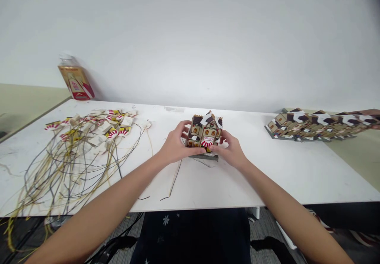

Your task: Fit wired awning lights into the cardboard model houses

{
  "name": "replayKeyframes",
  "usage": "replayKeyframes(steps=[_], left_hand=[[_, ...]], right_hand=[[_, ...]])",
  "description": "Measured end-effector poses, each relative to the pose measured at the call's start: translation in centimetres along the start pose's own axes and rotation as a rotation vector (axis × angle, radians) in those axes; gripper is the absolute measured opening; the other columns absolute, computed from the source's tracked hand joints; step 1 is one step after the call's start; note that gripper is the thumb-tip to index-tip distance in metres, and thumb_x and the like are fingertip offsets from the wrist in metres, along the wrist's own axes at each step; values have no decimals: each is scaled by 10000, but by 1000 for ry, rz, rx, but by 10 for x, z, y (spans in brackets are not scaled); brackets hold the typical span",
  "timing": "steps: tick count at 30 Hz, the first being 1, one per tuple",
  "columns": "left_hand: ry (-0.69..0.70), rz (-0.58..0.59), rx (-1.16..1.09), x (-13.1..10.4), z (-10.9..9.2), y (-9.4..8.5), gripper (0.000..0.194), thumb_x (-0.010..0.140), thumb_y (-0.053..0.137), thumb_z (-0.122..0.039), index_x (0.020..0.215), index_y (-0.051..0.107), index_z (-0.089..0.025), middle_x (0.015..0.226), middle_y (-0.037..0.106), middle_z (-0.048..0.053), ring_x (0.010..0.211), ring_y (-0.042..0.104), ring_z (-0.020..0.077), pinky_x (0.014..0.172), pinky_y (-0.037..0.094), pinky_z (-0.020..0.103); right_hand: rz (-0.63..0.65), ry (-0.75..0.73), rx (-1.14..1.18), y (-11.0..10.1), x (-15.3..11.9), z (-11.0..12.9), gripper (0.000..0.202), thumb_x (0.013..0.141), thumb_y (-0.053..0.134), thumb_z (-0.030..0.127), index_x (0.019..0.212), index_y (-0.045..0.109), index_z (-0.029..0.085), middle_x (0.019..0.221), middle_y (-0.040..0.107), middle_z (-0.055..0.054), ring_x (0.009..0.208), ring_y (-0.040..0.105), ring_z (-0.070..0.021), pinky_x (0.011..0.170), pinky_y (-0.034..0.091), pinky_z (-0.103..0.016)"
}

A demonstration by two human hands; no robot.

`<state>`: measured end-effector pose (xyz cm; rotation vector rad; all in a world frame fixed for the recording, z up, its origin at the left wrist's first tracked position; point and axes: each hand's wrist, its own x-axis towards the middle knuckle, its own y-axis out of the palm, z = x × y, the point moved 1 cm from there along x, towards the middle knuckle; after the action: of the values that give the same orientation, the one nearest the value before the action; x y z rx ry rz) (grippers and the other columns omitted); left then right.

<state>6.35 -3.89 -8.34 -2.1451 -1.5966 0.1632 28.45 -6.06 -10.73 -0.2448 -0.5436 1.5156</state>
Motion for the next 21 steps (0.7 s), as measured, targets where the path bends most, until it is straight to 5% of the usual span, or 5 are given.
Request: replayKeyframes(steps=[8,16,21], left_hand=[[-45,-130,-94,3,3,-4,815,523,895,-438,1216,508,-254,1066,644,58,848,648,197,740,556,343],[-45,-572,-480,24,0,-34,834,434,914,-284,1148,490,-210,1017,662,52,789,683,182,669,579,292],[-24,-971,-670,33,-9,-89,646,518,828,-75,1029,442,-159,886,641,5,739,656,106,740,565,245]], right_hand=[[-14,-130,-30,-13,5,-1,525,746,703,579,1123,630,221,1092,666,-61,929,582,-221,855,469,-383],[-713,-236,-546,-57,32,-48,768,755,653,639,1319,469,152,1314,518,-168,1264,446,-322,1092,318,-510],[-1091,2,-580,-111,38,-81,1019,649,710,662,1408,324,103,1418,372,-226,1359,310,-369,1127,242,-543]])
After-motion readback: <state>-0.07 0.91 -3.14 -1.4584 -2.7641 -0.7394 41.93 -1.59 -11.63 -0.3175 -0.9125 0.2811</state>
